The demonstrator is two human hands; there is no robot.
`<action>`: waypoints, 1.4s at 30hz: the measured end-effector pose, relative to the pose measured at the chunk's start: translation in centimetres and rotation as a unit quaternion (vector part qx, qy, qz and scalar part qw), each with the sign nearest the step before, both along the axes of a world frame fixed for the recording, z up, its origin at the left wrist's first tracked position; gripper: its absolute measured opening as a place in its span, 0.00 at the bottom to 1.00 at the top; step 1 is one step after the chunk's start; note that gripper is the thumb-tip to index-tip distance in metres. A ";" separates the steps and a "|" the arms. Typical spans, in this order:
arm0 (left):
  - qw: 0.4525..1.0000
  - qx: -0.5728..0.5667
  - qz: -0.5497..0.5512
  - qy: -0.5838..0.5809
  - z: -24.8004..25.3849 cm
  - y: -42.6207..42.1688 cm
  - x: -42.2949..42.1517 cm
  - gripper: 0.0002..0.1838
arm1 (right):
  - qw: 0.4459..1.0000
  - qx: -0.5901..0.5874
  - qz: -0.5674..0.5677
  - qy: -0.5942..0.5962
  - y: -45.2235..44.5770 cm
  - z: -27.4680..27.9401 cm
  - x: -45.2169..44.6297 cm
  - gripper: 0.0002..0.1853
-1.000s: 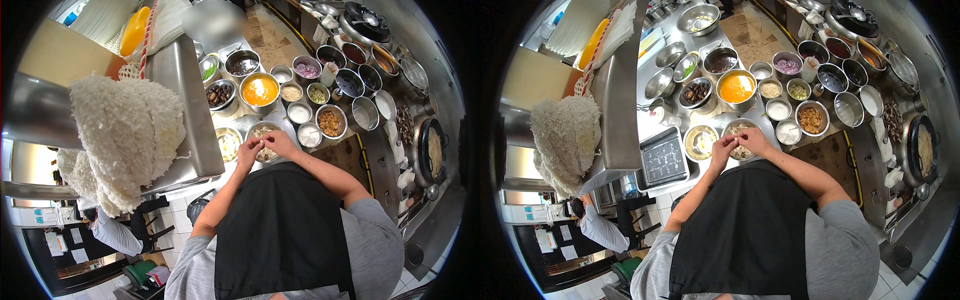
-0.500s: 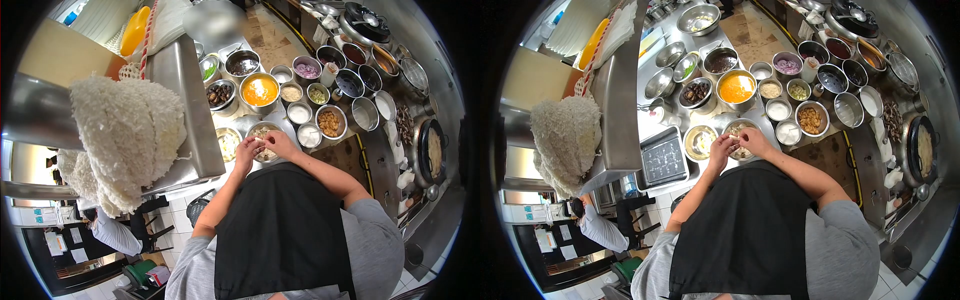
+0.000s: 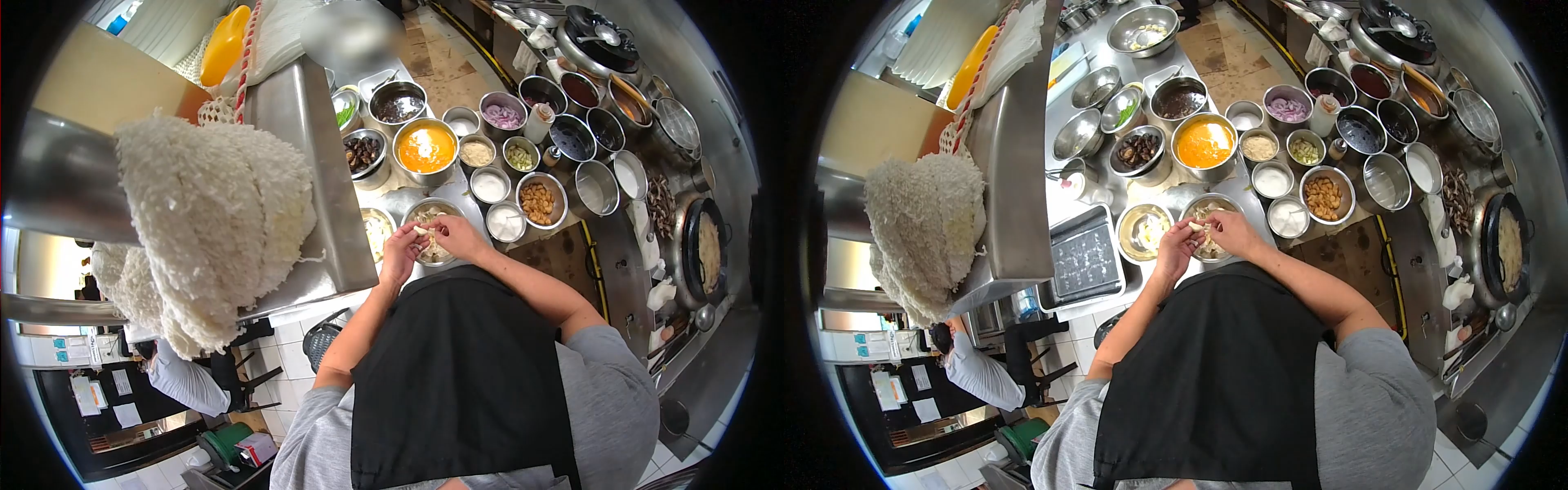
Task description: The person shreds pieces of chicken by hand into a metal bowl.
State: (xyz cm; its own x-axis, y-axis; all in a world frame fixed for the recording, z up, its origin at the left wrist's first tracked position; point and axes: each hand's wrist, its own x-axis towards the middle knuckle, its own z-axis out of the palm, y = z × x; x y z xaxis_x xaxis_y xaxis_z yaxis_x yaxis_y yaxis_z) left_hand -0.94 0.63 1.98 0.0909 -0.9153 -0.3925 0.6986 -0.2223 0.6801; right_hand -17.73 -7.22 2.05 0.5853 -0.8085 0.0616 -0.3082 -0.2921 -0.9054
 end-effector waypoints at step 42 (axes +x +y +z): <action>0.872 -0.011 -0.107 -0.477 -1.0 -0.2 -0.1 0.18 | 0.990 0.067 0.112 0.061 -2.4 -3.9 0.7 0.16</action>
State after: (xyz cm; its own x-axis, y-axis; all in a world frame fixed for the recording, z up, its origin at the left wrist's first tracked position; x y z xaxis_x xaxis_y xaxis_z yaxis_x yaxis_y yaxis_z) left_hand -1.06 0.45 0.96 0.1932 -0.9575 -0.2141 -0.2428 -0.2580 0.9351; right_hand -17.02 -9.63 -1.89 0.7478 -0.6531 -0.1194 -0.3583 -0.2456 -0.9007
